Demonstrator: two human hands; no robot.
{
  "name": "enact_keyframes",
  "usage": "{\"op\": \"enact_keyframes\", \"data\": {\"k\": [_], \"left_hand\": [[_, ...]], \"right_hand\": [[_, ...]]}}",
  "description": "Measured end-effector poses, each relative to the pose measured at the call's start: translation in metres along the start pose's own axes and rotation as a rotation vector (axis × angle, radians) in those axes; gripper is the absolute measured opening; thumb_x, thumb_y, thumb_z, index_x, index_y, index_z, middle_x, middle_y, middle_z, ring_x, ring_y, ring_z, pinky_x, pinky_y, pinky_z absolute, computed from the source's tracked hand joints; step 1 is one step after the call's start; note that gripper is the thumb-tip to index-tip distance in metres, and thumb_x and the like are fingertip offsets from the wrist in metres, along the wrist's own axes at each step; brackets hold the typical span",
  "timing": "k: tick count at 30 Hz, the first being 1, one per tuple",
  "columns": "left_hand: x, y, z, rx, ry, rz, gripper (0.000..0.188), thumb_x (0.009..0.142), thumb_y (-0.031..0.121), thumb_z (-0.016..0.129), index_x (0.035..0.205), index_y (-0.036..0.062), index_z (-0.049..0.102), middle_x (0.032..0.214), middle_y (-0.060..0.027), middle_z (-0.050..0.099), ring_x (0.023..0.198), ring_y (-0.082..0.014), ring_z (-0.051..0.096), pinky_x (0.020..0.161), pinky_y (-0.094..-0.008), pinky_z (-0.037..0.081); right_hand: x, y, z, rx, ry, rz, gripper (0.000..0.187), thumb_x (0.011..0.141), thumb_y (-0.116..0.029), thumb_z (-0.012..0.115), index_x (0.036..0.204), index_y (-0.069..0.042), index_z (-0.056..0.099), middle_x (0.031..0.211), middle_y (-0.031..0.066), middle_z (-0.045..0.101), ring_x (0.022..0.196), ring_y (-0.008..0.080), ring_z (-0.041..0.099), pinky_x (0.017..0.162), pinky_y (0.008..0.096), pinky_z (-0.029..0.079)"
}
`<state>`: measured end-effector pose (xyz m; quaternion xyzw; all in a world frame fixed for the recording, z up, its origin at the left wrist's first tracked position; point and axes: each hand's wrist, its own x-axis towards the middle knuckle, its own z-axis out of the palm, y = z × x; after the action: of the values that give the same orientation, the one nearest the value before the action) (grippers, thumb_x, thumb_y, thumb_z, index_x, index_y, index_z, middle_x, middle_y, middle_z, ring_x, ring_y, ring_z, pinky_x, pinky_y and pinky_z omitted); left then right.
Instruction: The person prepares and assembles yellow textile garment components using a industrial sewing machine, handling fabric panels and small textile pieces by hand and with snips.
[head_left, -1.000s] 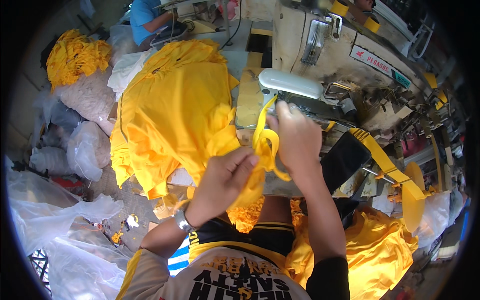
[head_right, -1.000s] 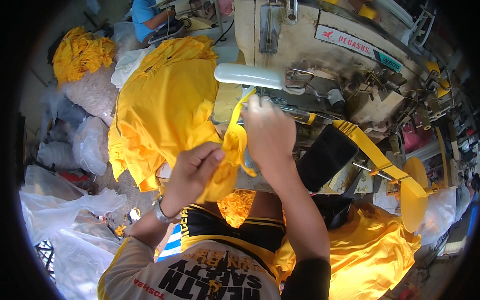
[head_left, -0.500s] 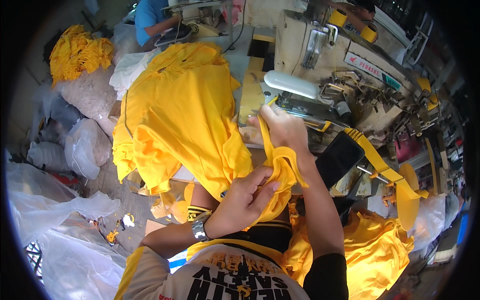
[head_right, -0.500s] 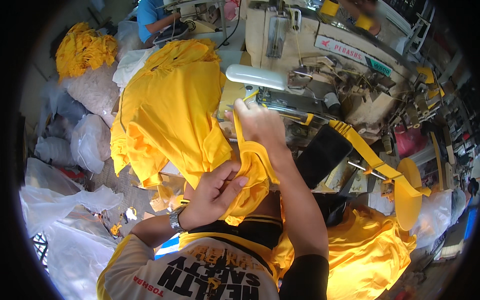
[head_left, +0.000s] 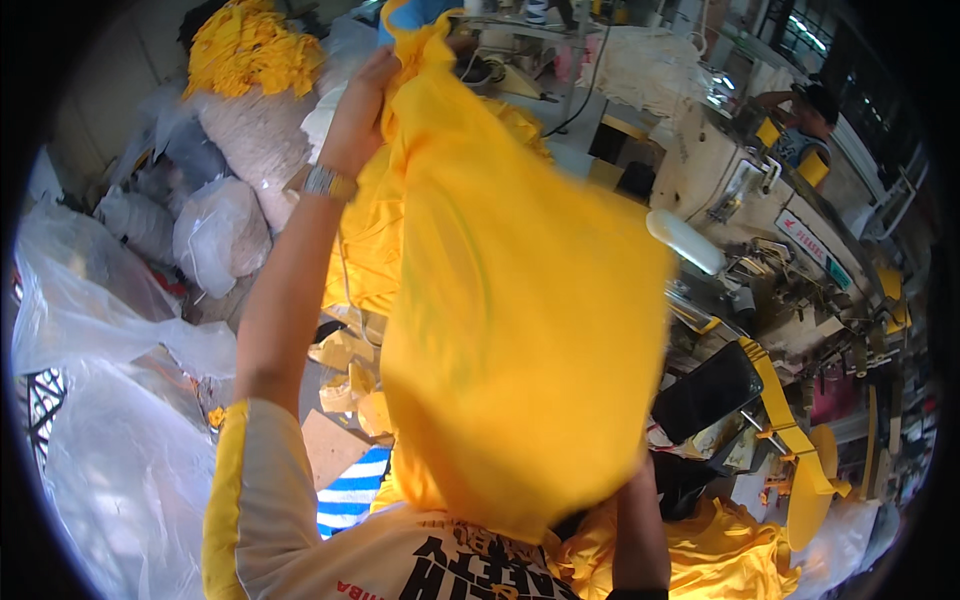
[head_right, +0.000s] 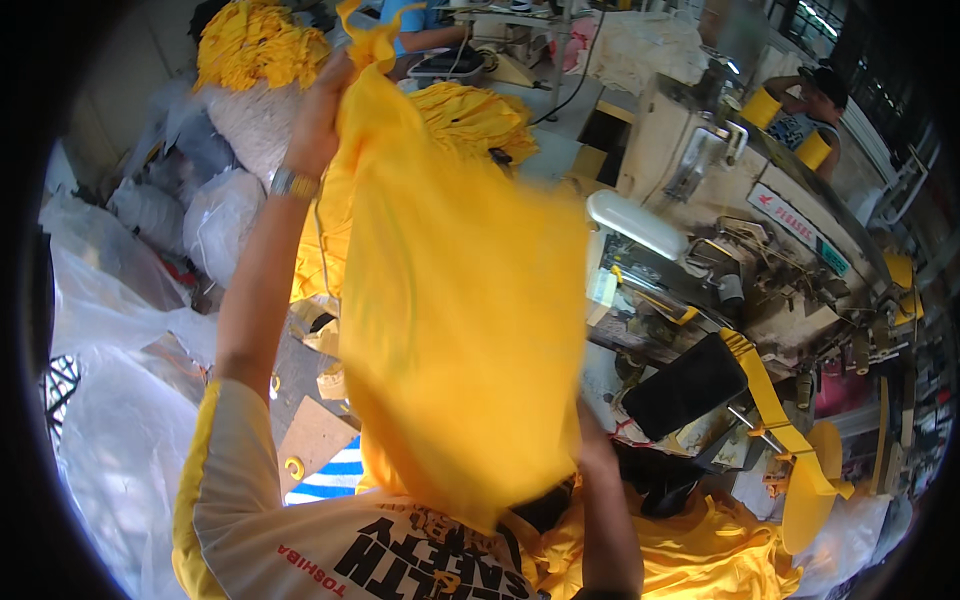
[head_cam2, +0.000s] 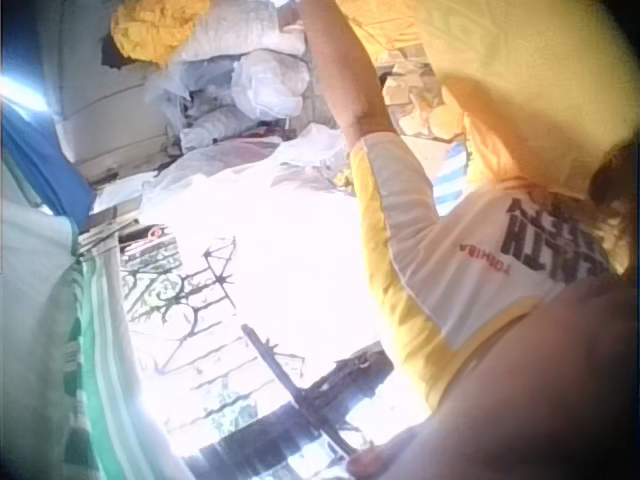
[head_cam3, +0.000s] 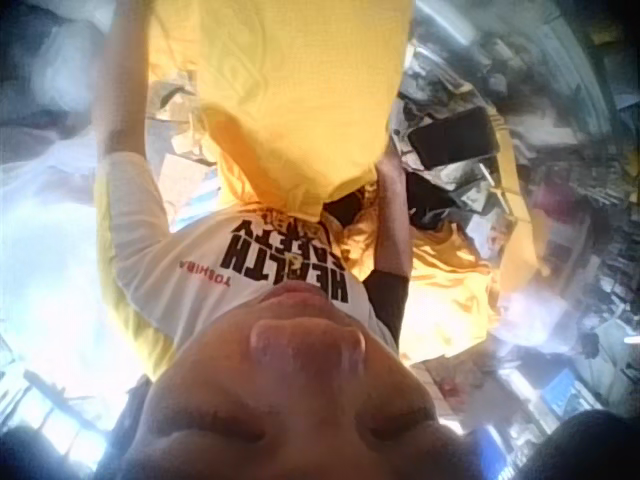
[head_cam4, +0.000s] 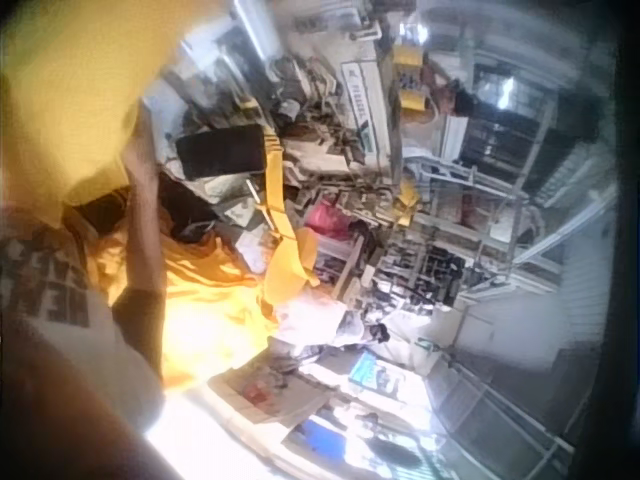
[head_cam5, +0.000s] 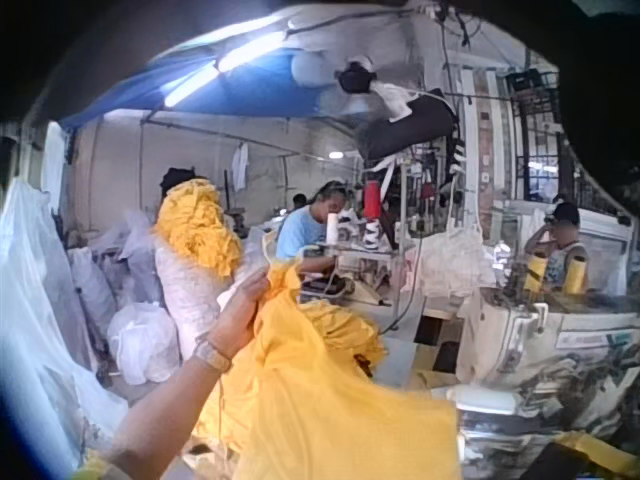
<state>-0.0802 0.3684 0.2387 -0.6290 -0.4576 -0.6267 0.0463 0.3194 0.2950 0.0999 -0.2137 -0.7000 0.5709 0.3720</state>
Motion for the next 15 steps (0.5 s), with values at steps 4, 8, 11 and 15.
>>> {"op": "enact_keyframes", "data": {"k": [4, 8, 11, 15], "left_hand": [[-0.076, -0.100, -0.055, 0.060, 0.474, -0.447, 0.023, 0.090, 0.013, 0.061, 0.107, -0.0037, 0.061, 0.090, -0.0099, 0.066, 0.080, -0.0159, 0.065, 0.072, -0.0302, 0.050], [-0.216, 0.014, -0.031, 0.508, 0.258, -0.218, 0.010, 0.092, 0.004, 0.059, 0.100, -0.0013, 0.061, 0.090, -0.0064, 0.064, 0.080, -0.0119, 0.060, 0.075, -0.0263, 0.048], [-0.284, 0.083, 0.015, 0.423, 0.061, -0.223, 0.027, 0.073, 0.017, 0.080, 0.089, 0.0023, 0.064, 0.083, -0.0077, 0.062, 0.076, -0.0224, 0.059, 0.071, -0.0340, 0.044], [-0.290, 0.098, 0.053, 0.589, -0.305, -0.156, 0.033, 0.074, 0.030, 0.080, 0.089, 0.0049, 0.064, 0.089, -0.0056, 0.059, 0.083, -0.0225, 0.053, 0.078, -0.0366, 0.038]], "right_hand": [[-0.025, 0.004, -0.014, 0.079, 0.062, 0.384, 0.035, 0.090, -0.008, 0.065, 0.123, 0.001, 0.058, 0.097, 0.0024, 0.061, 0.089, 0.0104, 0.059, 0.078, 0.0230, 0.047], [-0.027, 0.014, -0.011, -0.015, -0.015, 0.440, 0.024, 0.090, -0.004, 0.064, 0.113, 0.001, 0.063, 0.084, 0.0005, 0.061, 0.079, 0.0065, 0.060, 0.071, 0.0199, 0.047], [0.015, 0.001, 0.014, -0.169, -0.051, 0.332, 0.016, 0.091, -0.008, 0.064, 0.103, 0.002, 0.065, 0.074, 0.0015, 0.062, 0.070, 0.0057, 0.058, 0.063, 0.0197, 0.044], [0.096, 0.029, 0.049, -0.232, -0.022, 0.177, 0.017, 0.090, -0.012, 0.062, 0.097, 0.003, 0.065, 0.072, 0.0039, 0.064, 0.062, 0.0054, 0.052, 0.058, 0.0218, 0.040]]}}
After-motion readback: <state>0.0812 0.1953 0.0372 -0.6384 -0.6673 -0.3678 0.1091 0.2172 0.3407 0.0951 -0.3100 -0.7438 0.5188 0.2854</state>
